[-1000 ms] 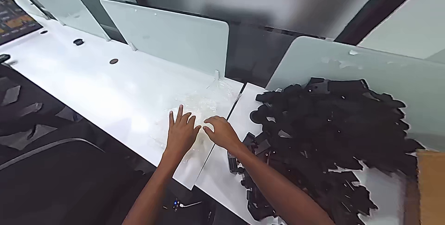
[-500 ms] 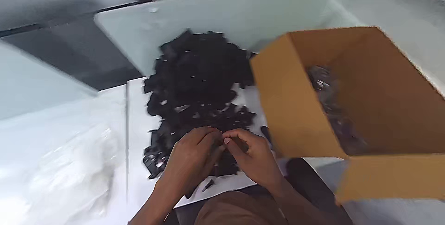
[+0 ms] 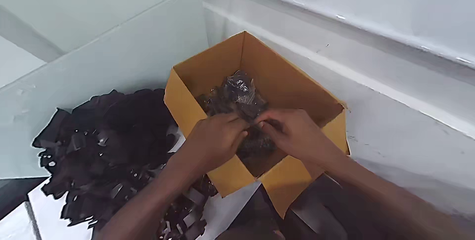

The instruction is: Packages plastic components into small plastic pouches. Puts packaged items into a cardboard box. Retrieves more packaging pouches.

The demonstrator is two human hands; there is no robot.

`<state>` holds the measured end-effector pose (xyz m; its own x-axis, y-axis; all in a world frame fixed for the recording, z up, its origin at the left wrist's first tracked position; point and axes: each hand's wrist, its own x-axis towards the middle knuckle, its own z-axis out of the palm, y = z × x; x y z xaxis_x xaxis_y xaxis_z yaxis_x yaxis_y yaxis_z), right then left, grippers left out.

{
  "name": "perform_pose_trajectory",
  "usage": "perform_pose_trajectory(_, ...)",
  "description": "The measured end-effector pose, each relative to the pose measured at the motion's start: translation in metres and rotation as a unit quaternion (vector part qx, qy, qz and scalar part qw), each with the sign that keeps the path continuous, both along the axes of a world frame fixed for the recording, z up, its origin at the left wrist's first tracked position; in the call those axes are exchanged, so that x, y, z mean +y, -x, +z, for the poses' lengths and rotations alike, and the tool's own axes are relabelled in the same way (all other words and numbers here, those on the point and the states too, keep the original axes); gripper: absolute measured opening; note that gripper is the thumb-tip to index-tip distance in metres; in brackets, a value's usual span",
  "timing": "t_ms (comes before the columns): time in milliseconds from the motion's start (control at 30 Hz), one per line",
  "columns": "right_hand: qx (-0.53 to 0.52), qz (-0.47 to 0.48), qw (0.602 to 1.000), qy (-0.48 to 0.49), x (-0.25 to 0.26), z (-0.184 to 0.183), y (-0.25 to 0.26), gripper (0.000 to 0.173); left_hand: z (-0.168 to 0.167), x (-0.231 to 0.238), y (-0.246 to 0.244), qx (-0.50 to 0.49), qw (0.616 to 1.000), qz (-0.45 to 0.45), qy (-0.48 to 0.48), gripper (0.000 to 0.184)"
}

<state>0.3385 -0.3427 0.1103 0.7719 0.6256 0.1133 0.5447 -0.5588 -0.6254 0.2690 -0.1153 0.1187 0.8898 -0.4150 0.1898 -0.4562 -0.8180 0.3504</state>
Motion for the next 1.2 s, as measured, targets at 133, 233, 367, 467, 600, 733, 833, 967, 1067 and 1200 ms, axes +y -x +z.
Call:
perform_pose_trajectory(133, 0.124, 0.111, 0.966, 0.198, 0.031, -0.008, -0.057, 0.02, 0.003, 0.012, -0.058, 0.199, 0.971, -0.003, -0.133, 0.02)
perform_pose_trajectory(233, 0.176, 0.157, 0.927, 0.29, 0.058, -0.033, -0.093, 0.019, 0.001, 0.006, -0.095, 0.286, 0.931, 0.022, -0.224, 0.018)
perform_pose_trajectory(367, 0.226, 0.113, 0.911, 0.326, 0.089, -0.063, -0.129, 0.025, -0.012, 0.004, -0.127, 0.336, 0.908, 0.037, -0.247, 0.027)
perform_pose_trajectory(467, 0.241, 0.106, 0.918, 0.296, 0.101, -0.076, -0.141, 0.036, -0.028, 0.007, -0.141, 0.361, 0.902, 0.047, -0.233, 0.032)
perform_pose_trajectory(600, 0.235, 0.085, 0.924, 0.289, 0.108, -0.088, -0.144, 0.055, -0.035, 0.008, -0.147, 0.384, 0.89, 0.067, -0.235, 0.03)
perform_pose_trajectory(733, 0.196, 0.094, 0.923, 0.319, 0.11, -0.099, -0.142, 0.055, -0.034, 0.002, -0.147, 0.391, 0.881, 0.076, -0.255, 0.031)
perform_pose_trajectory(833, 0.198, 0.087, 0.925, 0.312, 0.112, -0.101, -0.134, 0.055, -0.032, -0.001, -0.146, 0.398, 0.871, 0.098, -0.27, 0.027)
perform_pose_trajectory(967, 0.214, 0.115, 0.932, 0.269, 0.113, -0.097, -0.134, 0.046, -0.031, 0.001, -0.144, 0.386, 0.877, 0.119, -0.259, 0.029)
perform_pose_trajectory(1067, 0.251, 0.104, 0.938, 0.216, 0.116, -0.082, -0.14, 0.032, -0.034, 0.005, -0.144, 0.368, 0.89, 0.134, -0.233, 0.041)
perform_pose_trajectory(1200, 0.368, 0.024, 0.927, 0.065, 0.119, -0.077, -0.151, 0.025, -0.04, 0.012, -0.141, 0.256, 0.935, 0.19, -0.153, 0.05)
